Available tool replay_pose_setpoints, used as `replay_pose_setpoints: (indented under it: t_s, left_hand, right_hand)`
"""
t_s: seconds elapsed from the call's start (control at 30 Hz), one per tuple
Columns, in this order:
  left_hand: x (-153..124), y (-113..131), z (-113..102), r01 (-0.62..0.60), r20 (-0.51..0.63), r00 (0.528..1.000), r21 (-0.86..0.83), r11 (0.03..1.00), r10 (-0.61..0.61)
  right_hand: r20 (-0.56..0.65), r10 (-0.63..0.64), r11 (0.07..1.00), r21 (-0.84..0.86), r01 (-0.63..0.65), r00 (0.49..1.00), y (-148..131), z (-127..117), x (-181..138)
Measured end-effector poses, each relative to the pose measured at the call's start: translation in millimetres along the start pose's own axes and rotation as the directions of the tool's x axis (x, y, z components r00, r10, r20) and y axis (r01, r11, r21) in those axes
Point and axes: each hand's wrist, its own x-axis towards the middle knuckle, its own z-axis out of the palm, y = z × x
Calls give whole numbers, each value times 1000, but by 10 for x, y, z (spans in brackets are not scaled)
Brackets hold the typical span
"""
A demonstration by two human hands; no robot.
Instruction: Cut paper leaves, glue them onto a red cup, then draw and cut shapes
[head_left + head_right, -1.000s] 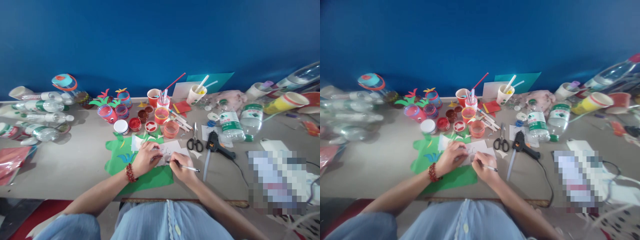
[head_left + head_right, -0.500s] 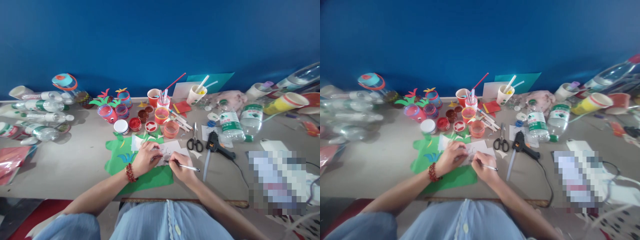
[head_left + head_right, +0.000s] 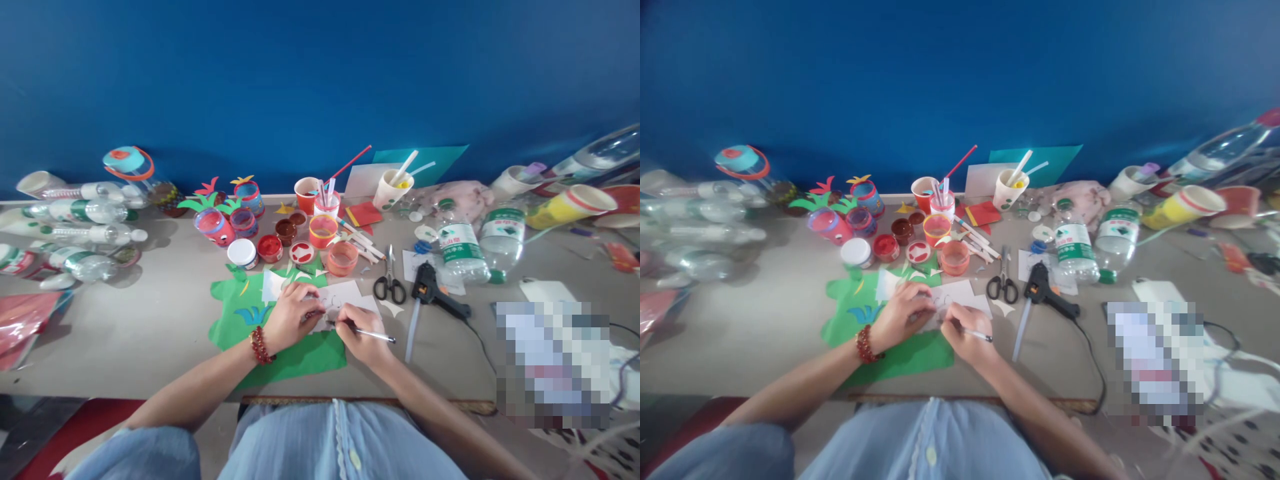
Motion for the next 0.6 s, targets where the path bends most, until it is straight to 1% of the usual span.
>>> replay_pose_setpoints:
  t_s: [0.3, 0.6]
  left_hand:
    - [2, -7, 1, 0, 3, 1000, 9, 1000, 0]
    - [-1, -1, -1, 7, 10, 1000, 11, 1000, -7]
  right_hand:
    - [17, 10, 1000, 0, -10, 1000, 4, 4, -7]
    - [-4, 6, 1000, 29, -6, 1000, 46, 8, -18]
